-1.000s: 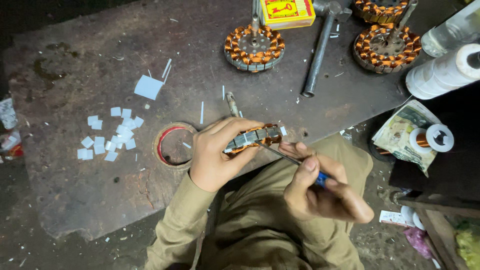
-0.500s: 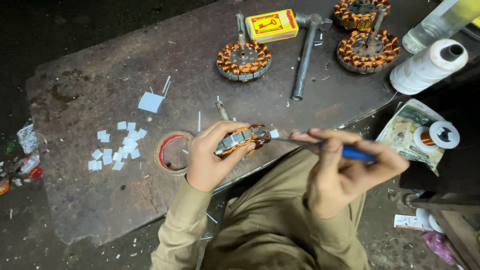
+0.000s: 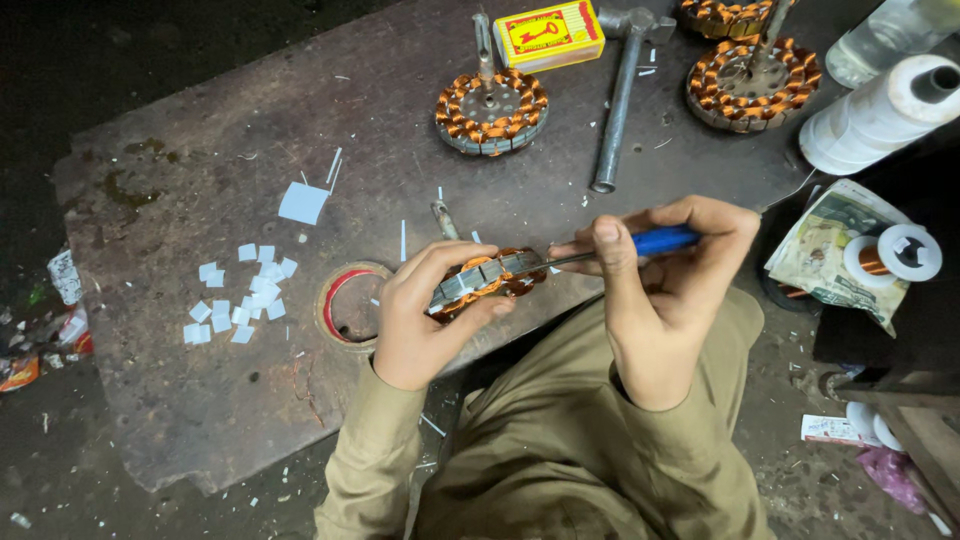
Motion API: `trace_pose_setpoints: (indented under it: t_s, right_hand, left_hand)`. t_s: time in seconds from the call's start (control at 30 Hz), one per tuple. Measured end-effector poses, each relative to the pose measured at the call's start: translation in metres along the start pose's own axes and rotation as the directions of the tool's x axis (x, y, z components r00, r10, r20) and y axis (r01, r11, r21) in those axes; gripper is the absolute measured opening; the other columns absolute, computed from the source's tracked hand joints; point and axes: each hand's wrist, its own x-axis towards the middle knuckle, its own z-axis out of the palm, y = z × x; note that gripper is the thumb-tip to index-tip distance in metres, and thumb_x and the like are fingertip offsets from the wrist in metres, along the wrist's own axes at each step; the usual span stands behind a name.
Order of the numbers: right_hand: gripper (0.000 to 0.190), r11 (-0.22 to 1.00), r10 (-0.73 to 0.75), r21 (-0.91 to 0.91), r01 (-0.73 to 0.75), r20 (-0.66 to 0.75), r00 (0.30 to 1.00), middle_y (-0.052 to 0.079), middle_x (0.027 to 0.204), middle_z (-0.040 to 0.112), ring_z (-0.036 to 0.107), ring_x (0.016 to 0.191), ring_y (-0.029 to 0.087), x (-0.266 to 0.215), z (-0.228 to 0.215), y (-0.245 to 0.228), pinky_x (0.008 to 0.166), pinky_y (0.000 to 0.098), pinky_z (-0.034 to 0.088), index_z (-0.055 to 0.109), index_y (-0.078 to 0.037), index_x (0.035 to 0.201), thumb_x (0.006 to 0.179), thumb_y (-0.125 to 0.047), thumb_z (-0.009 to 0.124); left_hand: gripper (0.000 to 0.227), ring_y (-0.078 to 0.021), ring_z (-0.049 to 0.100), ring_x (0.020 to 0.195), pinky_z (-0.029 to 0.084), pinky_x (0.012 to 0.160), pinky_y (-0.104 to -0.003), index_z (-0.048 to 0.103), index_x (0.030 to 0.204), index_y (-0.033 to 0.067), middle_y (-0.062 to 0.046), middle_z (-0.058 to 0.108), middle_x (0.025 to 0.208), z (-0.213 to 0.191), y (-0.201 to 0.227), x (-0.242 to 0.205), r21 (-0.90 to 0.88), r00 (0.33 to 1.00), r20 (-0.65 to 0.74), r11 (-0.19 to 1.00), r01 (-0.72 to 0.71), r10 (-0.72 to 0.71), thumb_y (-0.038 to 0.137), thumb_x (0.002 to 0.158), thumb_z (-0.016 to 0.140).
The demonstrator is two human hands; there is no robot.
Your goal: The person assembles a cylindrical electrical component by inserting small white rectangular pieces into slots between copper windings. They use a blue-handled screwdriver to press the pieces into place and rotate the component to access different sections.
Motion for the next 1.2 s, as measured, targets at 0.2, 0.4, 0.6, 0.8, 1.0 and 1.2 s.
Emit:
trace_pose_setpoints:
  t_s: [0.2,0.4,0.6,0.8,1.0,1.2]
  right_hand:
    - [0.038,0.982,-0.190,-0.064,0.179,-0.243,0.951,0.016,0.108,0.055,0.073,0.090,0.025,-0.044,0.028,0.017,0.082,0.0434,0.065,0.025,-0.011,0.123,0.113,0.009,0.057]
    - [0.040,0.970,-0.239,-0.051,0.238,-0.385,0.891,0.017,0.106,0.057,0.070,0.086,0.024,-0.055,0.042,0.031,0.079,0.0436,0.065,0.024,-0.015,0.118,0.114,0.008,0.056]
    - [0.037,0.859,-0.309,-0.445,0.253,-0.056,0.949,0.019,0.090,0.056,0.074,0.078,0.032,-0.034,0.028,-0.009,0.067,0.0436,0.061,0.031,-0.015,0.107,0.101,0.016,0.051]
    - [0.044,0.934,-0.347,-0.181,0.308,-0.258,0.902,0.021,0.106,0.053,0.072,0.092,0.030,-0.051,0.045,0.017,0.086,0.0474,0.065,0.018,-0.014,0.117,0.111,0.014,0.053]
    - [0.042,0.897,-0.405,-0.158,0.412,0.075,0.911,0.026,0.101,0.058,0.071,0.085,0.030,-0.026,-0.011,0.007,0.080,0.0488,0.065,0.017,-0.011,0.111,0.104,0.016,0.049]
    - [0.039,0.879,-0.417,-0.090,0.468,0.330,0.847,0.029,0.103,0.065,0.078,0.096,0.034,0.003,0.006,-0.008,0.073,0.0387,0.067,0.024,-0.001,0.105,0.101,0.017,0.058]
  left_hand:
    - [0.033,-0.0224,0.074,0.097,0.056,0.087,-0.032,0.070,0.117,0.0041,-0.010,0.075,0.110,0.001,0.006,-0.007,0.012,0.998,-0.067,1.000,0.018,-0.017,0.011,0.087,0.084]
    - [0.033,-0.0211,0.074,0.100,0.057,0.088,-0.031,0.070,0.118,0.0034,-0.011,0.074,0.111,0.002,0.004,-0.014,-0.023,0.994,-0.095,0.998,0.051,-0.053,0.007,0.087,0.083]
    - [0.034,-0.0193,0.074,0.096,0.057,0.084,-0.029,0.070,0.115,0.0038,-0.010,0.075,0.109,0.005,0.005,-0.016,-0.018,0.995,-0.091,0.999,0.027,-0.029,0.008,0.085,0.085]
    - [0.035,-0.0185,0.074,0.091,0.056,0.079,-0.028,0.070,0.113,0.0040,-0.010,0.074,0.103,0.008,0.001,-0.016,0.016,0.991,-0.131,0.999,0.038,-0.036,0.010,0.083,0.088]
    - [0.033,-0.0184,0.074,0.089,0.056,0.078,-0.029,0.070,0.111,0.0040,-0.009,0.074,0.101,0.007,-0.001,-0.015,0.033,0.992,-0.124,0.999,0.015,-0.011,0.012,0.084,0.088]
    - [0.031,-0.0183,0.073,0.087,0.056,0.077,-0.030,0.070,0.113,0.0048,-0.008,0.073,0.098,0.007,-0.003,-0.010,-0.006,0.995,-0.103,1.000,0.006,-0.006,0.012,0.087,0.085]
